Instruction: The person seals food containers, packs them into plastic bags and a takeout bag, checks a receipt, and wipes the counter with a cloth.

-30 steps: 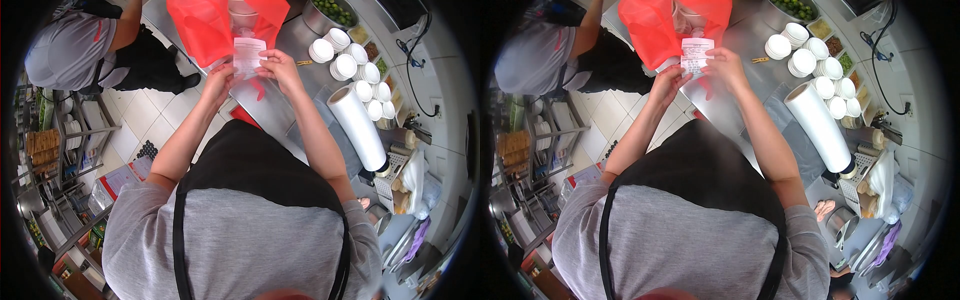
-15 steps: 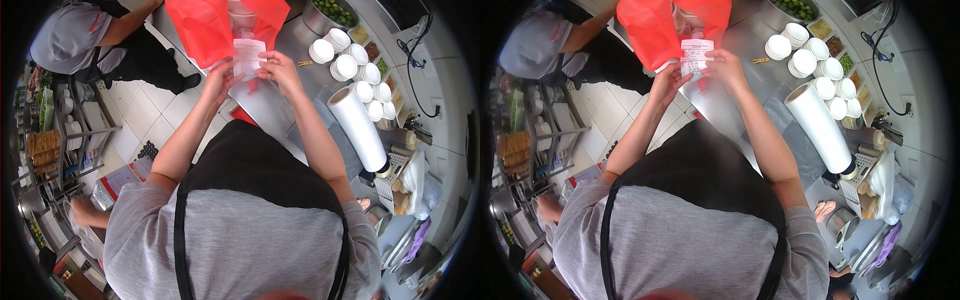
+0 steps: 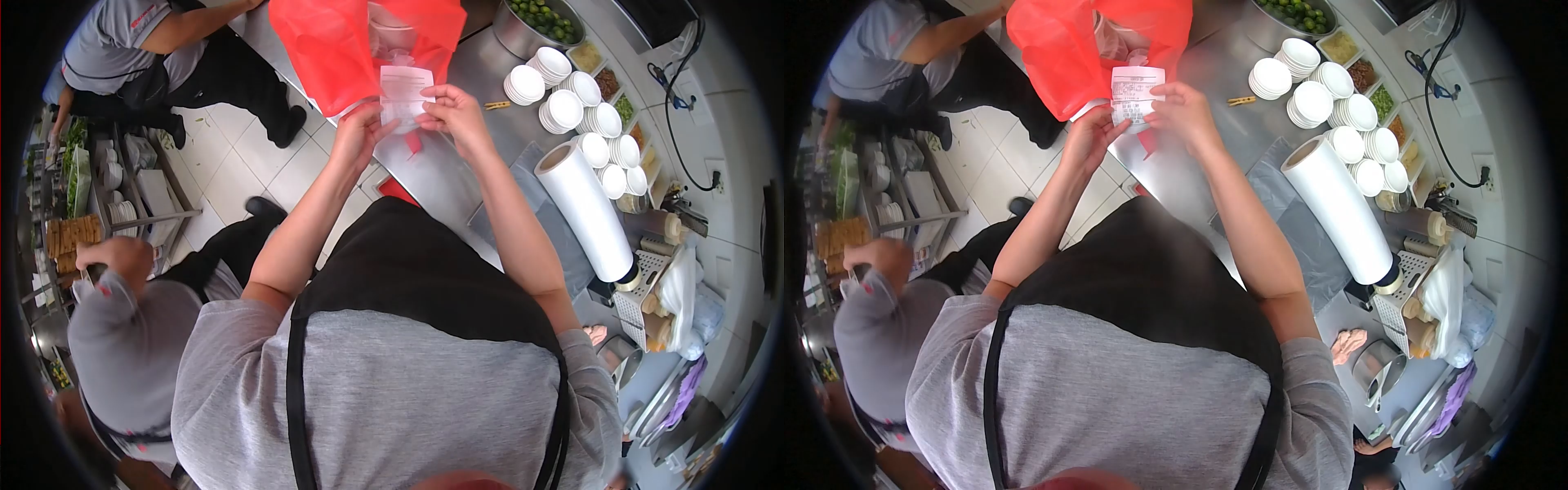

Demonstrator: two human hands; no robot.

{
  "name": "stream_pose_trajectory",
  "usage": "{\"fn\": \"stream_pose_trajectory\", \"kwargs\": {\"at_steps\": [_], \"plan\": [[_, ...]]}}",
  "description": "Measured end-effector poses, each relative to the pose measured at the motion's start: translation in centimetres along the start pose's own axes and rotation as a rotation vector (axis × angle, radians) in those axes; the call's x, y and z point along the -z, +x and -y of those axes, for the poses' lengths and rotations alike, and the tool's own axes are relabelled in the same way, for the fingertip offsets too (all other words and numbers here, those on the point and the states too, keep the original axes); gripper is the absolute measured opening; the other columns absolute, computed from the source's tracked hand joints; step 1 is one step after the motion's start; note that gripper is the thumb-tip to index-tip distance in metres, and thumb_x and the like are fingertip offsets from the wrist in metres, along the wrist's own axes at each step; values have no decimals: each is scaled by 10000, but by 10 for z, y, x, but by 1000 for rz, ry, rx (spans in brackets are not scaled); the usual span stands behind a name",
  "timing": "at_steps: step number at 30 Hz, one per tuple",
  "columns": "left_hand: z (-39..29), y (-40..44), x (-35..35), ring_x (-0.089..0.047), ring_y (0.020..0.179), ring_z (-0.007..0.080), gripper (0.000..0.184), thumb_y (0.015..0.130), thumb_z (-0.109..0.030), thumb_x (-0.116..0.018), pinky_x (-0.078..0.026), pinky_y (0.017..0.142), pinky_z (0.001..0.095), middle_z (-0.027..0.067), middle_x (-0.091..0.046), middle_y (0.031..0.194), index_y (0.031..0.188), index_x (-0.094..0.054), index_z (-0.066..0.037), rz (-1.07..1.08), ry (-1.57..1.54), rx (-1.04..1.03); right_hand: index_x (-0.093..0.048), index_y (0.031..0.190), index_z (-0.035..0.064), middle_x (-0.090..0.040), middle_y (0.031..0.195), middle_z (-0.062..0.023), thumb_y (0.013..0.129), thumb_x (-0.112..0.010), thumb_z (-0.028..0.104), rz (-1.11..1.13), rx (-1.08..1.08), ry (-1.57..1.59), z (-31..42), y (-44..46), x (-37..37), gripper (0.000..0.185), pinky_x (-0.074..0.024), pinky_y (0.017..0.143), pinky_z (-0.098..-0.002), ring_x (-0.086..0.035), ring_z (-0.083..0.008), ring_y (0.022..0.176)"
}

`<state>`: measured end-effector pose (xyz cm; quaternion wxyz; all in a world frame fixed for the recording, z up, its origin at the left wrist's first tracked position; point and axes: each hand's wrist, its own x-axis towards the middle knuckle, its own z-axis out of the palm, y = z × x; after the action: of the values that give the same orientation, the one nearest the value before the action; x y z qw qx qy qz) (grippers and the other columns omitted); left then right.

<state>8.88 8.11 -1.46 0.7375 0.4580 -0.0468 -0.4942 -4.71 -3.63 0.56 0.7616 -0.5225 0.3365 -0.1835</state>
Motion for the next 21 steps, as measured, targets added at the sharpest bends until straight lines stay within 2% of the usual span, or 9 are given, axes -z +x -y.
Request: {"fn": "stream_pose_trajectory", "kwargs": {"at_steps": [3,5,9,11,12,15,17,19,21], "plan": [[0,-2,5,-562,777,153,175,785,-15,-491,-526,760,374,67,-549,873,952,-520,30,40,20,22,-548,1028,9,-608,838,-71,817,-538,14,-2,19,16,5,0,3,212,-520,637,-225,-631,-147,734],[-6,-8,1,-567,821,175,251,765,-37,-528,-522,738,390,81,-549,952,1009,-511,21,61,214,-5,-552,1027,15,-609,839,-66,818,-537,18,1,33,14,8,1,6,209,-517,634,-224,-631,-145,734],[-23,-9,-6,-588,754,183,254,748,-77,-571,-503,656,340,93,-585,882,982,-548,18,3,585,-173,-566,1030,30,-610,837,-50,825,-539,46,-23,51,-28,15,1,9,207,-507,618,-212,-625,-125,719],[-36,-9,-11,-593,620,190,218,718,-102,-606,-464,568,313,107,-606,714,891,-581,28,-181,1141,-574,-570,1031,34,-610,836,-46,827,-539,54,-24,54,-21,18,2,12,207,-502,612,-207,-622,-117,711],[-40,-11,-17,-574,514,217,192,713,-113,-602,-432,512,304,119,-576,563,820,-586,44,-209,1197,-865,-571,1032,35,-609,833,-41,829,-539,57,-28,65,-22,18,2,14,207,-500,609,-204,-619,-110,703],[-58,-20,-44,-555,563,138,122,754,-89,-581,-403,481,271,125,-581,653,759,-579,33,-144,1268,-774,-572,1034,36,-608,825,-32,832,-536,63,-25,80,-12,17,3,17,207,-495,605,-199,-613,-99,694],[-59,-9,-52,-560,560,161,172,774,-124,-547,-420,511,291,137,-566,609,752,-575,44,-102,1330,-832,-572,1034,36,-607,820,-27,833,-535,66,-15,84,-1,15,2,17,206,-493,605,-197,-611,-94,693],[-62,-4,-64,-567,564,206,234,799,-175,-503,-441,554,304,146,-582,629,781,-590,41,170,1468,-645,-570,1034,38,-604,810,-19,837,-533,74,-12,84,-15,13,2,15,204,-487,610,-194,-609,-89,695],[-53,6,-63,-572,578,243,271,814,-204,-474,-456,597,315,162,-591,663,787,-601,34,145,1452,-635,-570,1033,38,-603,809,-18,838,-531,76,-11,84,-31,14,0,14,202,-485,612,-193,-608,-88,696]]}}
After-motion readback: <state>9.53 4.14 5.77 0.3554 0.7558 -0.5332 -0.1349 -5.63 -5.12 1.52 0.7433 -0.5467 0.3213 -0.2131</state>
